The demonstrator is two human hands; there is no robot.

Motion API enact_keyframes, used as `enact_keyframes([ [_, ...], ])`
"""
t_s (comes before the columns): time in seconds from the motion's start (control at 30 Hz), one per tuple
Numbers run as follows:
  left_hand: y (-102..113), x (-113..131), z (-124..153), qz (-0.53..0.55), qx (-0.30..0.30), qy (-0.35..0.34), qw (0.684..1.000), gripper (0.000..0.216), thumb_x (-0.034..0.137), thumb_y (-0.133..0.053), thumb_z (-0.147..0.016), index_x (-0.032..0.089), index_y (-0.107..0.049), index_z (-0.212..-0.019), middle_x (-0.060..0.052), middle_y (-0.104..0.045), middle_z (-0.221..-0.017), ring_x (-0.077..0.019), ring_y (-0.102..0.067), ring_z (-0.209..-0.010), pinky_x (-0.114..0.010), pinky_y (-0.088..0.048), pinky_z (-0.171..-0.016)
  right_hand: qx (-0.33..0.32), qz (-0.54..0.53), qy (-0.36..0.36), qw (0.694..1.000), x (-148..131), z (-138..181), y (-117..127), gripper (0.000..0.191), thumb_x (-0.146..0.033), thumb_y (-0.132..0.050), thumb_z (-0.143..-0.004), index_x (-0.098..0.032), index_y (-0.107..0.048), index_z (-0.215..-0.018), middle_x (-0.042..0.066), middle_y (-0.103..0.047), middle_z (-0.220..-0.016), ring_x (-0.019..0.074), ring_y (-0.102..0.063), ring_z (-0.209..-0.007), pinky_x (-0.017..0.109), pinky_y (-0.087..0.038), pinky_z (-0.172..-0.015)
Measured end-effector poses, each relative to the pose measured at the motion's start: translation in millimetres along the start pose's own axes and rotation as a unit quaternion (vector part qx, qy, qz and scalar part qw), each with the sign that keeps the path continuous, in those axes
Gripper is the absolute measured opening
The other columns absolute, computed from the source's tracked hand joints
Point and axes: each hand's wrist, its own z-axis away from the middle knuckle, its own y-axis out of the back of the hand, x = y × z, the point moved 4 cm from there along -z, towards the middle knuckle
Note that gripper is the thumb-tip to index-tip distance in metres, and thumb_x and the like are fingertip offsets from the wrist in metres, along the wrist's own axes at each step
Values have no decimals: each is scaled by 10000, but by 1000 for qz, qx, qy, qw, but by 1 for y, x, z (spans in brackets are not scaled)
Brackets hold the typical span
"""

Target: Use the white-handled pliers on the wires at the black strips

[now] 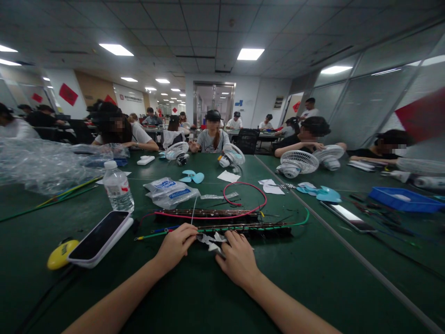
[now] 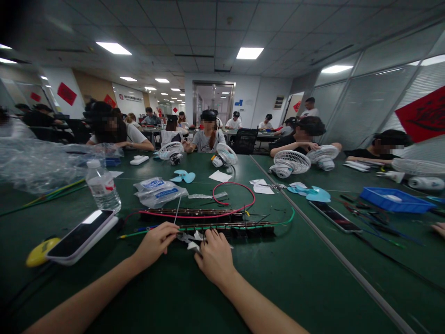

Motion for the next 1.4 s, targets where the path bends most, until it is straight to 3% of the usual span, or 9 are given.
enact_keyframes([
  [0.73,0,1,0,-13,-4,-3,1000,174,223,-486,-898,188,-653,-928,-42,-623,-1099,-36,-528,-421,-204,-496,-510,-6,4,1,1000,1,-1,-2,184,-352,-645,-764,-185,-677,-834,87,-587,-1005,257,-480,-1002,376,-328,-871],
  [1.4,1,7,0,-40,0,-18,999,142,163,-523,-883,207,-645,-941,-30,-621,-1085,-77,-600,-563,-193,-518,-560,-113,-3,-16,993,2,-4,-3,344,-424,-501,-815,-151,-710,-812,113,-605,-941,232,-534,-884,312,-402,-755],
])
